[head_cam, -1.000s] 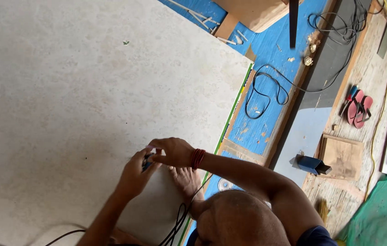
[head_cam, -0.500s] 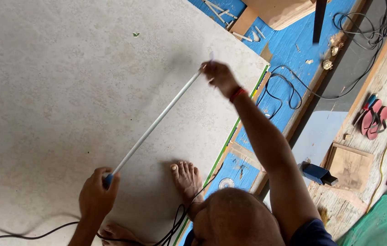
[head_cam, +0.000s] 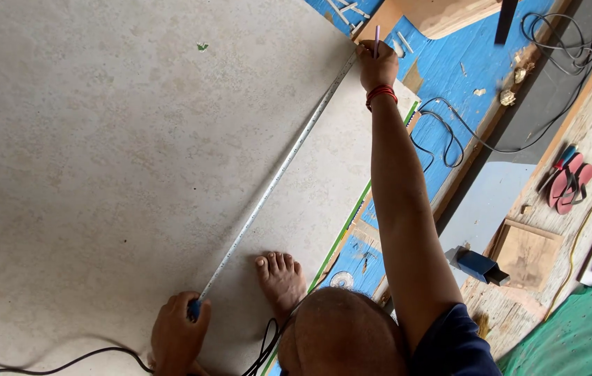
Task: The recorder disassembles a circular saw, uses a screwdriver to adjust or repair it, then tests it on a board, and finally takes measurements.
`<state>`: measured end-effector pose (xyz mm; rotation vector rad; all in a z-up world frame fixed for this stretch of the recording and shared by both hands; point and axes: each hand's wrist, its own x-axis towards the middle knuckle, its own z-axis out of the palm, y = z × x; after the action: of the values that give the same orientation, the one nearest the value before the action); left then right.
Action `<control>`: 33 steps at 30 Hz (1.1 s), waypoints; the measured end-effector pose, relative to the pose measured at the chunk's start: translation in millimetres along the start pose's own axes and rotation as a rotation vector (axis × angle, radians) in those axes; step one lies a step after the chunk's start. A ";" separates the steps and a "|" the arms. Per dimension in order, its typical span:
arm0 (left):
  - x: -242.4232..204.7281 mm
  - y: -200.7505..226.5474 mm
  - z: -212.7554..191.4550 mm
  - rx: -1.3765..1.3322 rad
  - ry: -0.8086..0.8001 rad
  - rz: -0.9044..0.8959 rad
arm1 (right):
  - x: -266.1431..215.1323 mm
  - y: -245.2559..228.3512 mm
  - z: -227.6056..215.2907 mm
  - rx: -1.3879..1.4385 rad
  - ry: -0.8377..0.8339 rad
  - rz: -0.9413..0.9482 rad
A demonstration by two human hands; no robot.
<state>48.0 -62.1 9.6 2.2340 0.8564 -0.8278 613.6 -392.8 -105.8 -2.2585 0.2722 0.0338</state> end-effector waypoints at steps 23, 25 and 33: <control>26.0 6.6 -17.4 0.103 0.018 0.261 | -154.6 -1.1 -13.1 0.041 -0.069 -0.160; 30.3 4.0 -16.1 0.108 -0.029 0.248 | -159.4 2.7 -20.2 -0.021 -0.075 -0.159; 42.7 4.9 -34.5 0.139 -0.230 0.207 | -167.0 -5.5 -21.4 0.036 -0.152 -0.107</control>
<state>88.5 -25.6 2.0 2.2432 0.4643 -1.0458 450.3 -374.9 -68.5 -2.2174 0.0702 0.1416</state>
